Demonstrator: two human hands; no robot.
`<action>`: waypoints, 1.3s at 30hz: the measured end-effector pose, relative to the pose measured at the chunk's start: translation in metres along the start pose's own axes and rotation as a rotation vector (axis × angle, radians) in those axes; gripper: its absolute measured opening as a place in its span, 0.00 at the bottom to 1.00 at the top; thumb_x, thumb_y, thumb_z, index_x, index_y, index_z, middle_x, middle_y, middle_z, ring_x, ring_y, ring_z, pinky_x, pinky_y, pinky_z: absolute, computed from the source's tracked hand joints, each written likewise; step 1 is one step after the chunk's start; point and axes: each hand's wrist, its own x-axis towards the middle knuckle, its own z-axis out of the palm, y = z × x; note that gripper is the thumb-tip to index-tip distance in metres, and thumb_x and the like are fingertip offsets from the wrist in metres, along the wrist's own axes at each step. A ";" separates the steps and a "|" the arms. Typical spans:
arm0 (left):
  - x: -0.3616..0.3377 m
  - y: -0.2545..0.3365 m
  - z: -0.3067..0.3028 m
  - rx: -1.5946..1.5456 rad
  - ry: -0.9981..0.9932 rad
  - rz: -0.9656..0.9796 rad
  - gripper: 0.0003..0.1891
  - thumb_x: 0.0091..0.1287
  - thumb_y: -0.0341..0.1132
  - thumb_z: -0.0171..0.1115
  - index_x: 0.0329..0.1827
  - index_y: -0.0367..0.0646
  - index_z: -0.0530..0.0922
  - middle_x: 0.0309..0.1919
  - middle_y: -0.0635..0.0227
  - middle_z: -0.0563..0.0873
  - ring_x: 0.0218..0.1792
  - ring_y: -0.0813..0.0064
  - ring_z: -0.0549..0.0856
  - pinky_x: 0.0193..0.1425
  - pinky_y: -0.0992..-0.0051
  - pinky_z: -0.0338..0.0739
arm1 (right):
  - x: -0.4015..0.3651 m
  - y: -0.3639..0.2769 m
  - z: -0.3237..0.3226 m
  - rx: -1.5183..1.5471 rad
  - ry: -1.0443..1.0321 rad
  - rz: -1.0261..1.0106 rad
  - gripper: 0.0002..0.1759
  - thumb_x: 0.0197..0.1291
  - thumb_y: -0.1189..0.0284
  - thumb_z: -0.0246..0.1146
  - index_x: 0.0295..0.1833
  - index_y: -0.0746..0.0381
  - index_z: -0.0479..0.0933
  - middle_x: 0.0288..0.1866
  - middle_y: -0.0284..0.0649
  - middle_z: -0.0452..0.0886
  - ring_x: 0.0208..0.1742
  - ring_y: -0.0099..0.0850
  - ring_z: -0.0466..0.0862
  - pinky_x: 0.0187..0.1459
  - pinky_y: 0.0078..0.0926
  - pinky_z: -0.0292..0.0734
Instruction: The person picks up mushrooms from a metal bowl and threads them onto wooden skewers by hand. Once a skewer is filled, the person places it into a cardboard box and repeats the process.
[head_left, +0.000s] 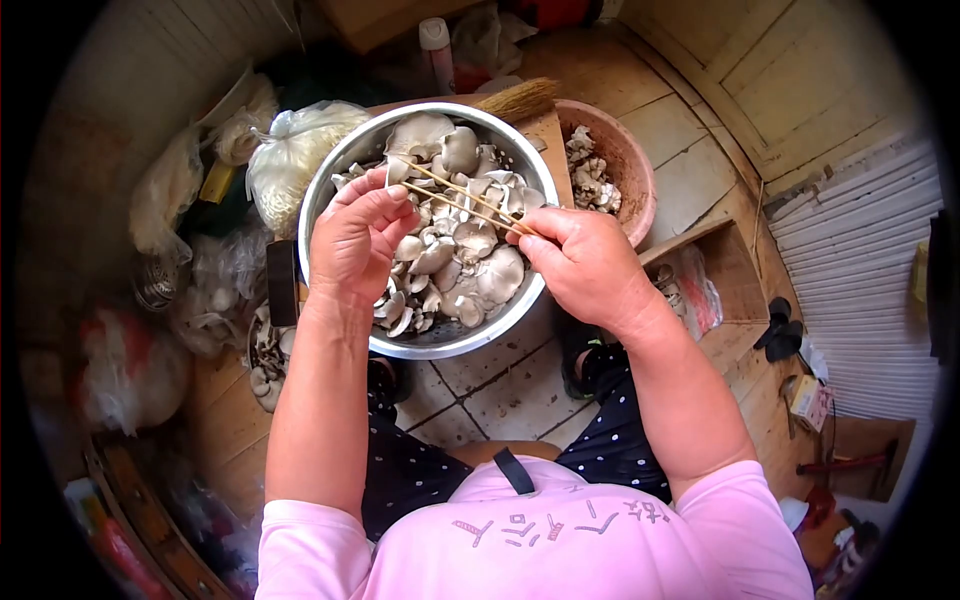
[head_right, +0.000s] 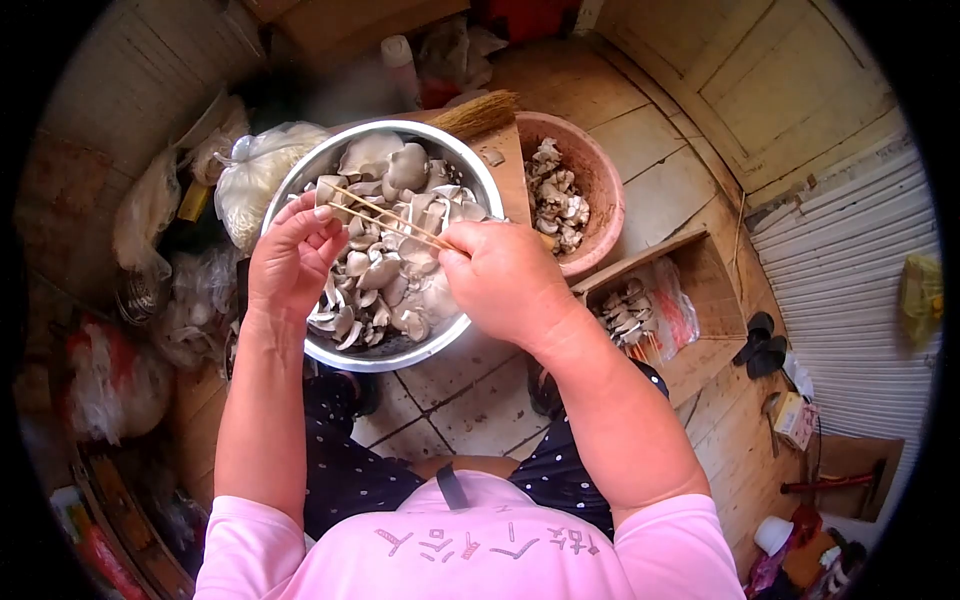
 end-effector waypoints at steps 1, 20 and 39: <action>-0.002 0.000 0.001 0.038 -0.008 -0.012 0.13 0.60 0.22 0.66 0.46 0.41 0.77 0.35 0.68 0.84 0.36 0.74 0.86 0.46 0.72 0.85 | 0.000 0.000 0.001 0.000 -0.001 0.001 0.09 0.64 0.73 0.59 0.43 0.67 0.82 0.34 0.47 0.85 0.35 0.34 0.84 0.41 0.28 0.77; -0.016 -0.010 0.016 0.132 -0.055 -0.063 0.12 0.60 0.22 0.66 0.46 0.40 0.77 0.36 0.66 0.84 0.34 0.74 0.85 0.45 0.71 0.83 | 0.005 0.003 0.004 0.315 -0.019 0.083 0.12 0.63 0.70 0.60 0.47 0.64 0.83 0.33 0.41 0.85 0.35 0.26 0.84 0.41 0.25 0.78; 0.025 -0.038 -0.010 1.759 0.040 -0.002 0.20 0.59 0.49 0.68 0.43 0.40 0.85 0.38 0.53 0.88 0.43 0.55 0.87 0.49 0.61 0.80 | 0.006 0.000 0.011 0.411 0.105 0.022 0.12 0.67 0.74 0.60 0.51 0.69 0.81 0.35 0.28 0.81 0.36 0.14 0.75 0.39 0.13 0.72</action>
